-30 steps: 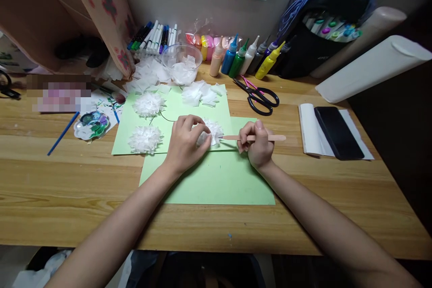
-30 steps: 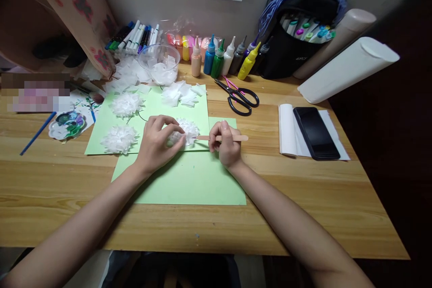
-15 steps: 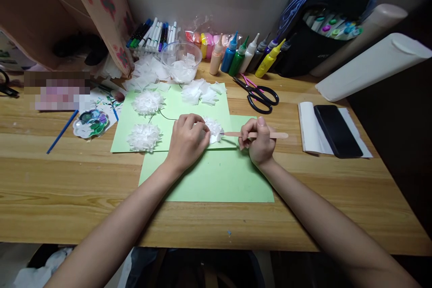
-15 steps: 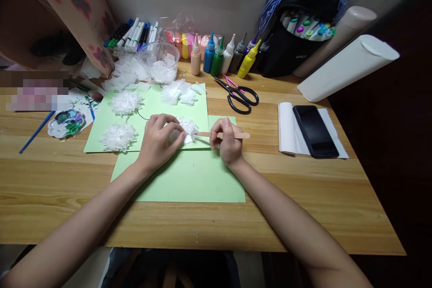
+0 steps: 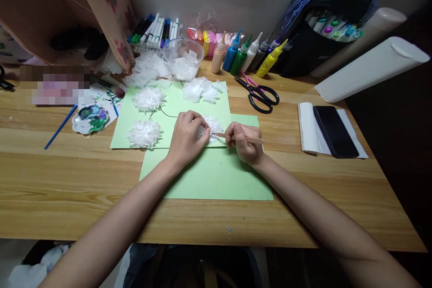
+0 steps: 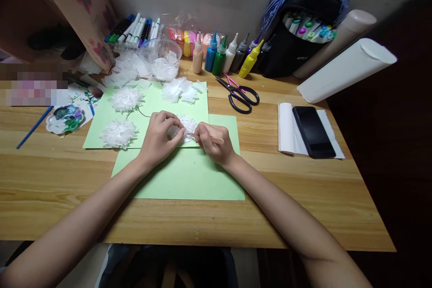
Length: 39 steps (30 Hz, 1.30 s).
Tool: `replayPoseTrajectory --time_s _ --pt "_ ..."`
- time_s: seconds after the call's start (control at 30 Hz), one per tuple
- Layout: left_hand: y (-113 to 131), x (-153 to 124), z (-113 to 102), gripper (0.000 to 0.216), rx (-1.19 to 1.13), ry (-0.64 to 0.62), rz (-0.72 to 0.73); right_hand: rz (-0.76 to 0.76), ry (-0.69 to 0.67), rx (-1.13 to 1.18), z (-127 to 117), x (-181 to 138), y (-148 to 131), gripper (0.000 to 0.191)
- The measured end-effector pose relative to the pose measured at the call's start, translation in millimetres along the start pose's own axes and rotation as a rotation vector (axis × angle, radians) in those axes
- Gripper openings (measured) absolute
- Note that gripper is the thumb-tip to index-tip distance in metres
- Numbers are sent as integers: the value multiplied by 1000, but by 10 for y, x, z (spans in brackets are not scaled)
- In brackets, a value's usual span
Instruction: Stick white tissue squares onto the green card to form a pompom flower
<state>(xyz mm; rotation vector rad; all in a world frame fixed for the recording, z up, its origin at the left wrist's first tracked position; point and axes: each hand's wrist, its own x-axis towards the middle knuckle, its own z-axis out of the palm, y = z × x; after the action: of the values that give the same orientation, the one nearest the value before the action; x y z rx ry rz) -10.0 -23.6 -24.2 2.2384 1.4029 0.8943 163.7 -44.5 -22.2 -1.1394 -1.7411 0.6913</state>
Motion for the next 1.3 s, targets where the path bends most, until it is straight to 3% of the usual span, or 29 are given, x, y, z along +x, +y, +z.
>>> replayPoseTrajectory --time_s 0.33,0.63,0.8,0.93,1.17,1.3 --pt "-14 -1 6 4 -19 12 11 180 49 98 65 145 -89 52" --pt "-4 6 -5 5 17 -10 -39 384 -65 214 48 488 -139 52" --pt "20 3 -25 17 1 11 -44 522 -39 349 23 477 -73 54" --pt "11 -3 -16 14 13 0 -70 440 -75 313 -13 380 -97 51" --pt "-12 3 -12 7 -24 -11 -90 83 -281 -24 -240 217 -193 42" --pt "-6 3 -17 7 -29 -7 -85 -19 -284 -55 -329 157 -169 43"
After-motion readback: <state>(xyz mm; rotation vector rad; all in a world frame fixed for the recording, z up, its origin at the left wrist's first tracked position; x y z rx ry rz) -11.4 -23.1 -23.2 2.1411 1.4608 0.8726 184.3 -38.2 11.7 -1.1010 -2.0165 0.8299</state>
